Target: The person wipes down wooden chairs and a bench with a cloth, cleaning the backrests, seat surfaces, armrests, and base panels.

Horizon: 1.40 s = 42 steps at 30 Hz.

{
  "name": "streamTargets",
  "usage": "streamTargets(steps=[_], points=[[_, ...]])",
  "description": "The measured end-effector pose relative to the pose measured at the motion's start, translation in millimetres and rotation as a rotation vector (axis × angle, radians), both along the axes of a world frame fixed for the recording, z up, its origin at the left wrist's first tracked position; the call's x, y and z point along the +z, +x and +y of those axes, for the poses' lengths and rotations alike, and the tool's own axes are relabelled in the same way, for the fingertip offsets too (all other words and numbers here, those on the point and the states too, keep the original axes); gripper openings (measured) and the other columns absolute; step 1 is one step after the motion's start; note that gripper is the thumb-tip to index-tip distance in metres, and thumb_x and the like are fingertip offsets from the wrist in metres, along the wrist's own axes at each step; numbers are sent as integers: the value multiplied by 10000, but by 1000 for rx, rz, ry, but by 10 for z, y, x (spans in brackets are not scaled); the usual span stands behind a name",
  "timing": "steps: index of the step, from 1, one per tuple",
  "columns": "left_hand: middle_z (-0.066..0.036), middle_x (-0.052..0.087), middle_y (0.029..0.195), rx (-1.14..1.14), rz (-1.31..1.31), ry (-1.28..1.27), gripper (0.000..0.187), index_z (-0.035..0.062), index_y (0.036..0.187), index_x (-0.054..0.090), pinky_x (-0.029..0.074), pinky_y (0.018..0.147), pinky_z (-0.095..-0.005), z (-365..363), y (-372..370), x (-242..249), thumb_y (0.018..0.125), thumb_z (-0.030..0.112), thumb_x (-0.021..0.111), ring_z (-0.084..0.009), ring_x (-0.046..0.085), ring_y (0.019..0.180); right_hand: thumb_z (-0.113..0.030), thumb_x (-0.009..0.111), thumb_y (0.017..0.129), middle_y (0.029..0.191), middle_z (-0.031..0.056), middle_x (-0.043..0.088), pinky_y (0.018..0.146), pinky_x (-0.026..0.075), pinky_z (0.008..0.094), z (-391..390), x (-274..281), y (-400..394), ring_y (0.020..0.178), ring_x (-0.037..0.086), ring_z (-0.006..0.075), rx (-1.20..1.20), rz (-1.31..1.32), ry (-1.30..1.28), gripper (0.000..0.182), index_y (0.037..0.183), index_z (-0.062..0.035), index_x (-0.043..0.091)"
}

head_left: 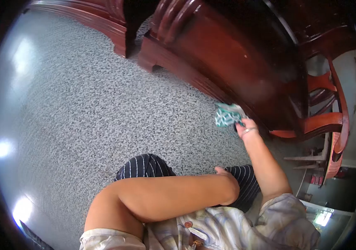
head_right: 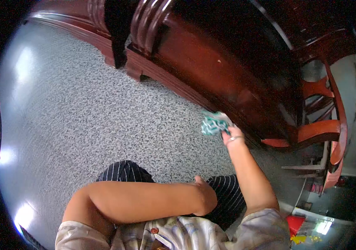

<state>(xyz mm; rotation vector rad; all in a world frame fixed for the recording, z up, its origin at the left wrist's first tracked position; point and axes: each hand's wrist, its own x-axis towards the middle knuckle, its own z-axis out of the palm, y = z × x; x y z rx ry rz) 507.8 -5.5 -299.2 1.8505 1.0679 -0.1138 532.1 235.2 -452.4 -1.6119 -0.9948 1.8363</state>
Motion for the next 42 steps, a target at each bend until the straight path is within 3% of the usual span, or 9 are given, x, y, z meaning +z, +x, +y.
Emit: streamTargets(steps=[3,9,11,14,22,25,29,33,42], points=[[-143,557,1114,51,-53,-8,407,39,1076,583,287,910,-557,-80,-13,2,734,259,604,-353,477,1074,38,487,751,1019,227,490,854,463,401,-670,160,-893,958,511,328,155,54,-135,267,993,135,427],[-156,556,1122,99,-32,34,397,43,1123,556,307,899,-565,-307,-48,-23,770,223,569,-363,499,1058,57,485,775,1047,212,470,887,454,417,-1857,142,-2353,983,508,333,288,360,-398,276,1035,105,405],[-148,546,1144,356,-158,98,439,91,1209,486,304,907,-561,-341,149,-331,794,234,507,-337,513,1053,74,488,753,1071,191,461,847,469,418,-2189,22,-2779,968,505,309,426,508,-425,319,1060,80,402],[-132,535,1163,320,-227,77,455,102,1198,500,301,910,-562,-344,161,-320,769,247,549,-329,496,1074,107,486,730,1074,162,464,825,477,392,-2533,103,-3066,948,510,295,281,469,-355,363,1076,29,411],[-89,505,1214,142,-238,26,505,130,1167,538,291,917,-564,-331,-88,-102,701,281,662,-306,452,1128,72,500,757,1067,142,521,866,446,369,-1334,-362,-1590,956,523,252,195,186,-159,330,1073,-22,496],[-168,594,1002,31,-63,152,289,3,976,613,391,740,-483,-199,-172,-29,740,154,542,-328,562,927,72,530,754,995,169,533,890,437,379,-627,-149,-739,944,528,281,21,72,-123,254,1005,45,492],[-198,588,1000,73,-56,128,286,-20,971,609,384,817,-481,-71,-106,-165,731,129,561,-338,540,988,65,445,810,1033,177,522,885,450,400,327,36,336,943,537,288,-211,-51,-6,233,1041,52,474],[-203,584,1009,96,-58,9,298,-26,979,598,353,884,-529,20,-144,-204,771,182,546,-358,532,1005,-39,355,855,1070,201,521,901,425,445,875,-132,927,978,532,310,-344,-26,-41,257,1054,69,474],[-150,618,939,196,-96,-6,252,43,915,640,391,839,-476,15,-129,-220,775,239,564,-320,570,937,-39,450,713,1067,193,521,869,419,493,1122,-368,1224,987,515,339,-223,227,-157,281,973,48,512]])
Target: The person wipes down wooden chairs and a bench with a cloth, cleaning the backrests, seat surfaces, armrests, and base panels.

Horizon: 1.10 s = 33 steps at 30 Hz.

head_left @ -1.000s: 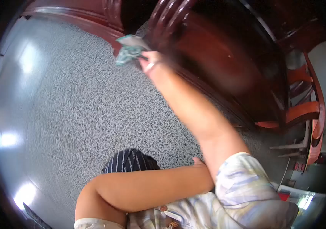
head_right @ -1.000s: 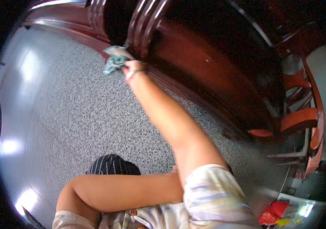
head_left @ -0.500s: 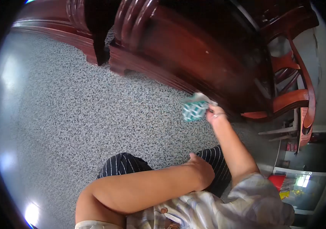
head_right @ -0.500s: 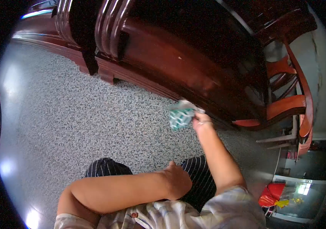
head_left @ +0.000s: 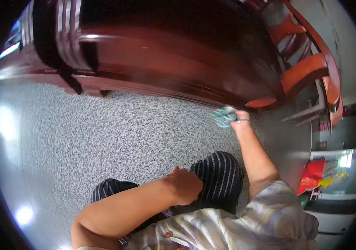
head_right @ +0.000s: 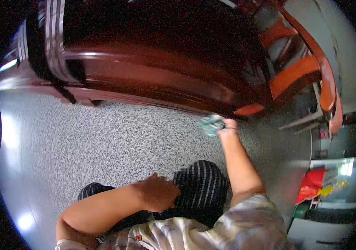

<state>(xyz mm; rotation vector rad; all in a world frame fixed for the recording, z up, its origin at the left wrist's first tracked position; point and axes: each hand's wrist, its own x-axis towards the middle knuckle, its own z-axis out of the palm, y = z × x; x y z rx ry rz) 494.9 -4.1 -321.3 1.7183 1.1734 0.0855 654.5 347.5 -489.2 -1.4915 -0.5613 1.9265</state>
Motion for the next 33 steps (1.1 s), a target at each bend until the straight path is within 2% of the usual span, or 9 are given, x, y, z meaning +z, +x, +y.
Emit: streamTargets(steps=[4,7,12,17,21,25,28,32,33], points=[[-164,623,891,-101,77,-2,281,36,879,643,427,788,-464,109,70,-64,771,288,581,-334,588,876,16,542,670,945,169,539,843,433,396,-943,-84,-907,864,536,288,358,297,-25,266,930,50,497],[-214,588,825,-59,58,10,370,-47,765,586,462,742,-432,198,50,-125,799,314,515,-361,575,831,119,537,683,966,168,538,819,450,381,-1294,176,-1207,891,539,273,188,156,36,308,975,39,482],[-223,562,941,0,109,-76,410,-50,996,540,428,812,-434,212,27,-275,819,319,509,-364,536,929,39,529,739,993,126,540,759,463,396,-382,-504,-202,879,530,282,-157,22,78,255,986,-22,514],[-210,556,1023,82,30,32,433,-5,1100,492,408,844,-421,221,96,-550,824,327,516,-352,515,988,-116,426,859,1134,150,523,894,416,446,402,-150,791,1018,515,278,-557,72,96,261,1075,11,498],[-200,540,1070,35,88,-76,444,4,1138,470,397,867,-413,401,180,-544,832,324,509,-348,492,1028,-96,457,829,997,85,553,769,472,376,372,419,871,910,545,219,-371,299,306,194,1005,-31,505],[-216,497,1151,18,109,-164,515,4,1197,433,371,922,-393,526,210,-600,848,380,482,-346,467,1079,-1,509,753,1023,63,495,801,415,316,290,-124,487,892,502,177,-326,-388,822,400,1148,-44,464],[-210,493,1162,62,139,-181,527,10,1205,430,365,928,-390,553,178,-618,843,388,490,-342,461,1090,87,492,736,920,53,547,738,449,277,38,171,539,818,553,190,-253,-152,804,420,1145,-8,471],[-208,490,1171,79,150,-213,549,19,1216,425,360,932,-395,625,205,-690,835,406,501,-340,457,1100,-57,562,712,776,145,607,577,447,329,458,110,935,640,575,213,4,-704,1244,247,949,12,564],[-208,490,1171,66,158,-221,549,19,1216,425,360,932,-395,633,222,-716,835,406,501,-340,457,1100,-15,521,710,757,63,605,617,441,286,441,358,919,690,557,126,253,-630,1056,179,876,-22,589]])
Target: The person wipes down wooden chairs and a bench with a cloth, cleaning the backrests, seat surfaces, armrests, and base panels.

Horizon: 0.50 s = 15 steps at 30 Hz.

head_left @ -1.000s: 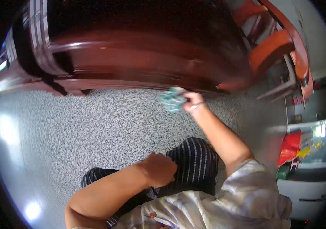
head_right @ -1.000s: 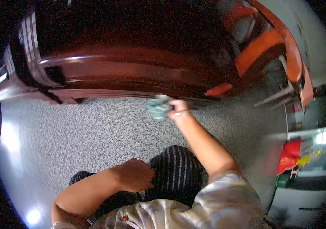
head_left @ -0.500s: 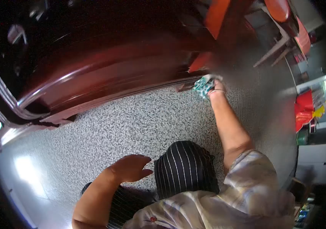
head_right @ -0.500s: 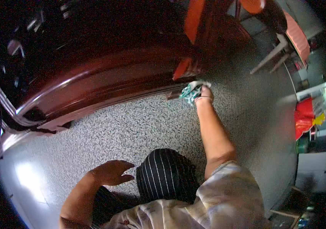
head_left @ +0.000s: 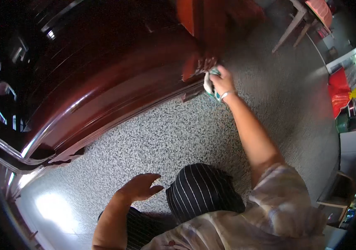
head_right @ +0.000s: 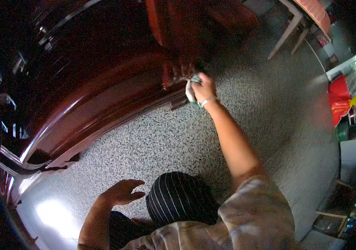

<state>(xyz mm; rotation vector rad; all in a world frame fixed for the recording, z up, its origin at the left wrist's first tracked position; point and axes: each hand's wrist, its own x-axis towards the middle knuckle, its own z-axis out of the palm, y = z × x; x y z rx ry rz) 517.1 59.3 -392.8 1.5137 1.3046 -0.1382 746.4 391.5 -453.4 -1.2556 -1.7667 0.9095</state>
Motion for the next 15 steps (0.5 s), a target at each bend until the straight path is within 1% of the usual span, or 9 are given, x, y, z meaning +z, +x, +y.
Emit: streamTargets(steps=[3,4,6,8,10,11,12,13,15], points=[[-204,520,1135,24,-3,-11,542,33,1205,446,381,912,-402,33,26,-98,834,424,494,-333,482,1078,-103,528,678,561,132,553,535,426,326,-92,155,-132,518,529,196,-16,-221,65,132,739,7,565],[-197,541,1105,40,23,5,487,34,1178,474,401,890,-391,28,9,-144,832,373,519,-316,506,1054,-90,533,661,602,124,568,540,426,318,-182,247,-85,553,535,178,13,-321,85,169,788,6,588],[-190,561,1075,49,57,39,433,35,1151,503,421,868,-380,114,-6,-118,830,322,544,-299,530,1029,-58,523,644,680,109,599,552,432,298,-308,165,122,588,537,151,50,-159,1,228,849,7,598],[-164,589,1032,375,-23,190,312,34,1080,552,443,840,-340,205,10,80,801,167,595,-255,564,980,-19,503,641,763,80,619,582,442,272,-467,62,319,632,541,137,61,-86,-201,274,894,20,599],[-129,597,1019,400,-155,493,318,21,1049,546,437,846,-320,414,-33,492,742,32,629,-224,568,959,-2,481,665,848,89,622,675,488,292,-337,-232,522,763,596,169,-72,459,-471,297,939,25,593],[-130,585,1034,394,-215,639,356,24,1090,506,418,871,-346,532,-68,697,749,-5,604,-243,552,984,-11,491,688,811,72,609,644,475,293,-326,-69,486,718,575,152,-32,617,-417,256,923,21,588],[-148,601,966,508,-225,828,266,-1,978,582,438,823,-311,719,12,992,717,-43,609,-217,566,953,-21,501,711,774,55,597,613,462,294,-325,143,416,673,554,136,9,777,-359,215,906,17,583],[-145,583,998,564,-354,966,296,-13,1019,551,431,833,-306,889,-3,1092,730,-70,571,-216,553,973,-49,523,728,753,47,579,614,454,298,-262,180,362,665,537,134,58,736,-408,181,896,-5,576],[-141,544,1054,469,-219,1030,308,0,1076,500,443,811,-303,1330,-65,1429,773,-43,536,-233,559,927,-100,527,740,729,73,573,600,448,315,-128,-140,107,621,515,151,87,360,-370,186,903,-28,583]])
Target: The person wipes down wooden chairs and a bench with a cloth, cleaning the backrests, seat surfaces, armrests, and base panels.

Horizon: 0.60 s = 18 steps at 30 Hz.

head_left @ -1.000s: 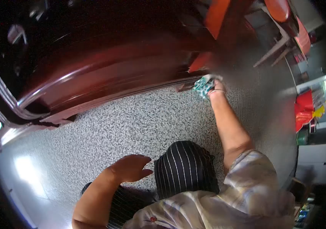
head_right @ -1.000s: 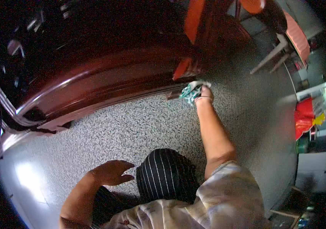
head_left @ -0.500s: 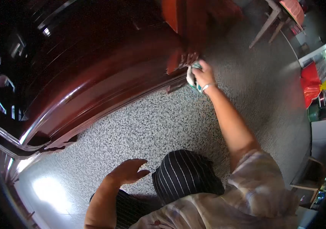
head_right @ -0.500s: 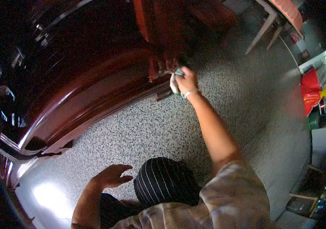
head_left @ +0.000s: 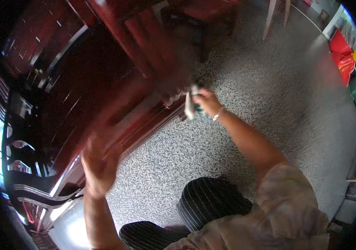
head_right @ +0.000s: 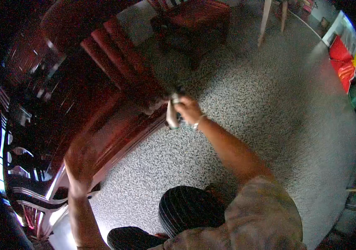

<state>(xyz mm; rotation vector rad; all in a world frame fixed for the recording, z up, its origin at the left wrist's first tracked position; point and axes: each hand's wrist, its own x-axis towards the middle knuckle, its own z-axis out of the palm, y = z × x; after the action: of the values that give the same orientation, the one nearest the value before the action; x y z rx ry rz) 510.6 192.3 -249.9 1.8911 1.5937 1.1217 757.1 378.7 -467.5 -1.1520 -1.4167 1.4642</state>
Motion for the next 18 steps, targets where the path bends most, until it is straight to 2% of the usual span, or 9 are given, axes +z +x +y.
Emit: streamTargets(steps=[4,7,9,10,11,14,16,17,18], points=[[-157,536,1067,64,269,234,292,11,1074,513,450,795,-318,610,-50,127,784,11,545,-255,564,898,-76,485,780,748,99,582,612,452,315,261,-28,-329,656,553,179,15,-336,231,237,986,-26,589],[-201,466,1171,87,495,47,389,31,1179,454,408,865,-368,911,-52,136,810,116,543,-299,505,1026,-82,491,755,813,167,572,724,446,353,535,149,-185,790,552,287,269,-228,159,218,938,-23,595],[-242,328,1291,24,620,-44,523,59,1294,327,314,953,-439,1037,-77,-7,845,273,491,-364,360,1174,-92,482,758,901,185,556,790,423,386,707,-245,-245,863,525,327,305,-465,614,248,976,-44,590],[-251,202,1359,-16,800,-137,675,80,1352,210,206,1003,-488,1026,-6,48,842,469,421,-416,215,1245,-102,478,761,957,200,532,805,415,397,618,67,-220,890,515,339,354,-485,591,287,1029,-51,567],[-251,202,1359,-21,814,-149,675,80,1352,210,206,1003,-488,1006,41,82,842,469,421,-416,215,1245,-111,474,764,1014,216,508,819,407,409,517,415,-192,916,505,352,403,-505,567,331,1083,-58,543],[-269,183,1357,-47,873,-165,751,90,1357,203,192,998,-514,1000,107,89,813,581,371,-453,208,1234,-128,498,756,1030,220,495,838,403,413,587,486,-204,969,485,353,430,-578,480,352,1102,-74,541],[-285,175,1352,-80,975,-58,792,36,1351,173,188,993,-523,1008,42,-16,813,590,352,-456,206,1233,-148,512,759,1057,220,474,858,394,415,604,783,-169,1003,465,357,364,-257,-38,385,1141,-111,533],[-292,170,1349,-96,1024,-1,814,9,1348,157,187,991,-527,1015,12,-29,813,594,343,-457,205,1232,-148,512,759,1057,220,474,858,394,415,717,668,-253,1003,465,357,363,-242,-35,385,1141,-111,533],[-298,190,1337,-97,1024,-30,814,-36,1330,156,179,989,-531,1021,53,3,821,569,350,-467,218,1220,-142,506,767,1045,226,487,862,394,414,858,513,-360,1003,469,356,458,-375,264,361,1124,-94,541]])
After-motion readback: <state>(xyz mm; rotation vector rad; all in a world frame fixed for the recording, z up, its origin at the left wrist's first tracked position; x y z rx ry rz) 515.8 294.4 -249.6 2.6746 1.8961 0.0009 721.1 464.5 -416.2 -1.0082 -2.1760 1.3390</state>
